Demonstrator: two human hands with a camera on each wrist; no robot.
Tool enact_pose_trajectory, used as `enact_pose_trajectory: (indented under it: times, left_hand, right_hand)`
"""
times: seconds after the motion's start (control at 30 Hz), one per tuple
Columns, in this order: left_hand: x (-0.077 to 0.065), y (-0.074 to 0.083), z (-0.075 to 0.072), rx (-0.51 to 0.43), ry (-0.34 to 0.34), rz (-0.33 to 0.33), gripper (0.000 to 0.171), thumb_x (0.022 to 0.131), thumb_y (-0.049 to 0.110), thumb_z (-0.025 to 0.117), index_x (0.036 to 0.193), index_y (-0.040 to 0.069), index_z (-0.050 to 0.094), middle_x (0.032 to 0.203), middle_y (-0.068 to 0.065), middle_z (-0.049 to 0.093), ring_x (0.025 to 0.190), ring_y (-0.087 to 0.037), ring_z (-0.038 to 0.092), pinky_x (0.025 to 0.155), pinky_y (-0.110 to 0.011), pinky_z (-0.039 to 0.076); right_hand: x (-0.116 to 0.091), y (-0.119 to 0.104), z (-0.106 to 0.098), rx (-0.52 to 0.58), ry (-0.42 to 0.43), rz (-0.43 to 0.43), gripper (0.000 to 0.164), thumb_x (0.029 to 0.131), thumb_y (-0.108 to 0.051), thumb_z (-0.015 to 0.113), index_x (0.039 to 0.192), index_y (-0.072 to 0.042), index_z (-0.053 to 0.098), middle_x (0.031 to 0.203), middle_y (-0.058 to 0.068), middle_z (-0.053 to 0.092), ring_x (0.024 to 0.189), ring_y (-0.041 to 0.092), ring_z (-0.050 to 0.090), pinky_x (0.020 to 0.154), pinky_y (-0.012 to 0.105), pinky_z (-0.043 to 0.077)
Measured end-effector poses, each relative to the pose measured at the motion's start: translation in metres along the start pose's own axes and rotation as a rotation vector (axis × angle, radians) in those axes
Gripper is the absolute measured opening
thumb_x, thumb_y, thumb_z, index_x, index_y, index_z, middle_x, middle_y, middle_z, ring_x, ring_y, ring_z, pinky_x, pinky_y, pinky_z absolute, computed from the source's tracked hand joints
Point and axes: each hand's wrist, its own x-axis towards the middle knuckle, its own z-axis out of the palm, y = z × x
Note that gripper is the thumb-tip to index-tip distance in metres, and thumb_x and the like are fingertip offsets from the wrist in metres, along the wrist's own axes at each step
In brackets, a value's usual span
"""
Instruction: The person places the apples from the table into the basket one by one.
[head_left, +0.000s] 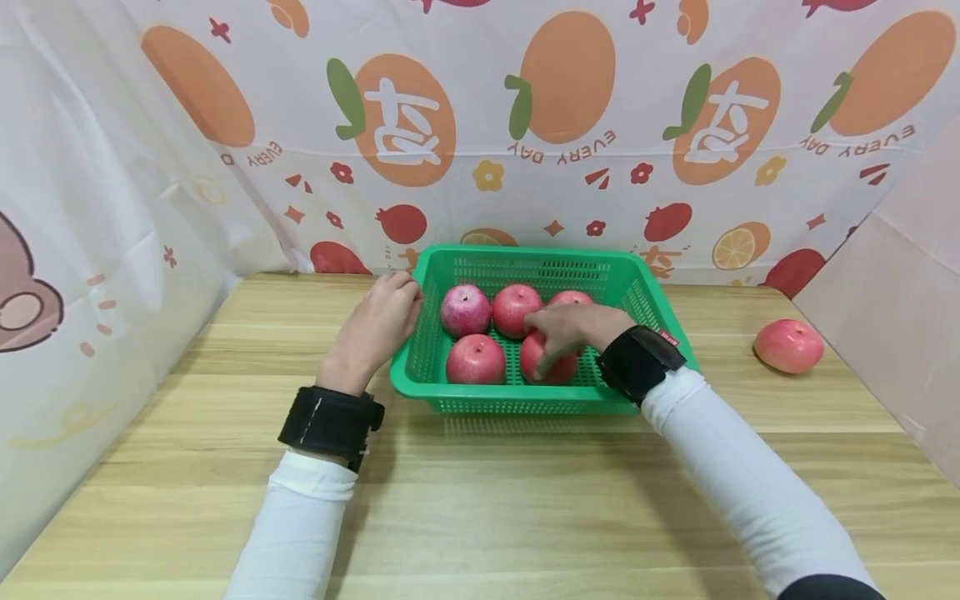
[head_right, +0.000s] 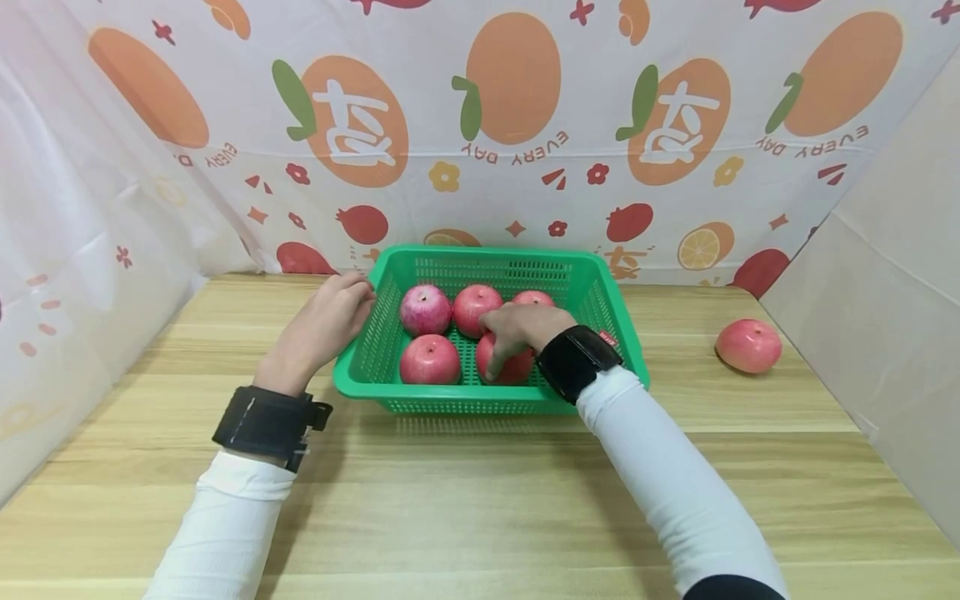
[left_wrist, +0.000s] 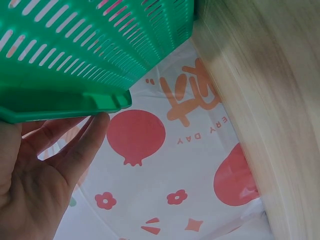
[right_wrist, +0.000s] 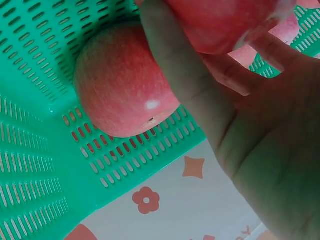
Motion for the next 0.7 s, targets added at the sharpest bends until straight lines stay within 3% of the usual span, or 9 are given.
enact_pose_trajectory:
  times: [0.2,0.47,0.7]
  left_hand:
    - [0.0014,-0.0009,0.0005,0.009,0.013,0.016,0.007,0.082,0.000,0.060,0.086,-0.006,0.061,0.082,-0.014,0.053,0.082,-0.029,0.047,0.074,-0.040,0.050]
    - [0.0023,-0.0011,0.0018,0.007,0.019,0.020,0.007,0.082,-0.001,0.059,0.085,-0.007,0.061,0.082,-0.015,0.053,0.082,-0.029,0.048,0.074,-0.041,0.050]
    - [0.0017,-0.0001,0.0015,0.002,0.008,0.007,0.007,0.082,0.000,0.059,0.086,-0.006,0.061,0.082,-0.014,0.053,0.081,-0.029,0.048,0.073,-0.041,0.050]
  right_hand:
    - [-0.0001,0.0025,-0.0016,0.039,0.008,0.003,0.070,0.073,-0.041,0.071,0.132,-0.018,0.040,0.117,0.003,0.048,0.102,0.020,0.041,0.082,0.042,0.046]
    - [0.0016,0.0041,-0.0018,0.068,0.027,-0.056,0.065,0.072,-0.040,0.071,0.127,-0.017,0.043,0.110,0.003,0.050,0.098,0.019,0.043,0.076,0.037,0.048]
    - [0.0023,0.0025,-0.0008,0.049,0.024,-0.064,0.067,0.073,-0.039,0.071,0.129,-0.015,0.042,0.114,0.003,0.049,0.101,0.019,0.042,0.082,0.040,0.047]
